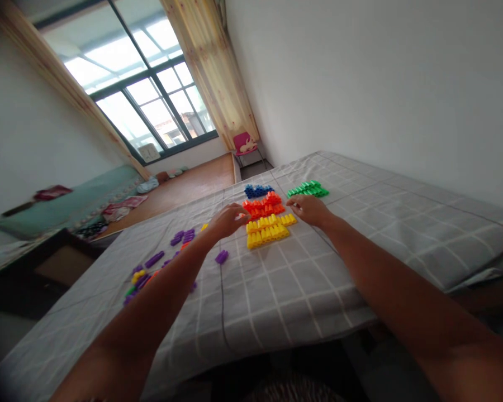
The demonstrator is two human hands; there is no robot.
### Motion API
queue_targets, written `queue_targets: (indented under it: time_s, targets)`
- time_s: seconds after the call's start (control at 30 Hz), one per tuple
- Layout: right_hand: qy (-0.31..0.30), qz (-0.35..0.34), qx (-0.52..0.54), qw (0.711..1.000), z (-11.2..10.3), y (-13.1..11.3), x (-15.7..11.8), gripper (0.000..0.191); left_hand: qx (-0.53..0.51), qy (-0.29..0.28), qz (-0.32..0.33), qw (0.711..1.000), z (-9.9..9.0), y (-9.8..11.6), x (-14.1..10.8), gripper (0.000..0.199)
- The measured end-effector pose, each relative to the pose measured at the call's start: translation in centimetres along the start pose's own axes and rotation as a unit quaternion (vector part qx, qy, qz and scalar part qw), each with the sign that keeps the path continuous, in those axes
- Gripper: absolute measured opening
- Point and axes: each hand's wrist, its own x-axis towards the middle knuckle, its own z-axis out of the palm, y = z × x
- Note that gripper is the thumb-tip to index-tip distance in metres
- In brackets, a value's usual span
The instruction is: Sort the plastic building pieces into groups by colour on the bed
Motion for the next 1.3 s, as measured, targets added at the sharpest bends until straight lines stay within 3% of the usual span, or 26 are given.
queue_targets:
  time_s: [0.13, 0.33, 0.4, 0.5, 0.7, 0.87, 0.97, 1.1, 1.2, 1.3]
  targets:
    - [0.010, -0.009, 0.017, 1.000, 0.6, 0.4, -0.2, 0.033, -0.019, 0.011, -0.048, 0.999, -2.7, -5.6, -7.0, 0.035]
    - [0.039, 0.010, 0.036, 0.999, 2.2, 2.0, -0.5, 0.032, -0.042, -0.045, -0.204, 0.977, -4.4, -13.1, -19.5, 0.037]
    - [0.043, 0.010, 0.028, 0.999, 2.0, 0.9, -0.2, 0.032, -0.041, -0.049, -0.226, 0.972, -4.4, -14.4, -22.7, 0.036]
    - [0.022, -0.027, 0.025, 0.999, 1.5, -3.0, 0.6, 0.032, -0.029, -0.055, -0.233, 0.971, -4.2, -16.0, -25.4, 0.034]
    - [-0.073, -0.183, 0.046, 0.979, 3.5, -13.7, 2.7, 0.029, -0.020, -0.080, -0.260, 0.962, -3.4, -18.3, -26.2, 0.036]
    - [-0.140, -0.256, 0.066, 0.954, 8.1, -19.9, 4.1, 0.027, -0.056, -0.054, -0.183, 0.980, -1.3, -18.4, -25.6, 0.039]
    - [-0.169, -0.272, 0.035, 0.947, 10.9, -22.4, 5.5, 0.026, -0.047, -0.017, -0.192, 0.980, 0.0, -17.7, -25.1, 0.033]
    - [-0.163, -0.242, -0.022, 0.956, 14.0, -24.5, 8.5, 0.026, -0.021, 0.060, -0.230, 0.971, 1.1, -16.7, -24.7, 0.037]
    - [-0.164, -0.202, -0.036, 0.965, 15.9, -25.1, 11.2, 0.029, -0.034, 0.106, -0.208, 0.972, 1.6, -16.7, -24.9, 0.041]
    - [-0.170, -0.179, -0.044, 0.968, 17.5, -25.6, 13.0, 0.031, -0.064, 0.148, -0.185, 0.970, 1.9, -16.9, -25.3, 0.031]
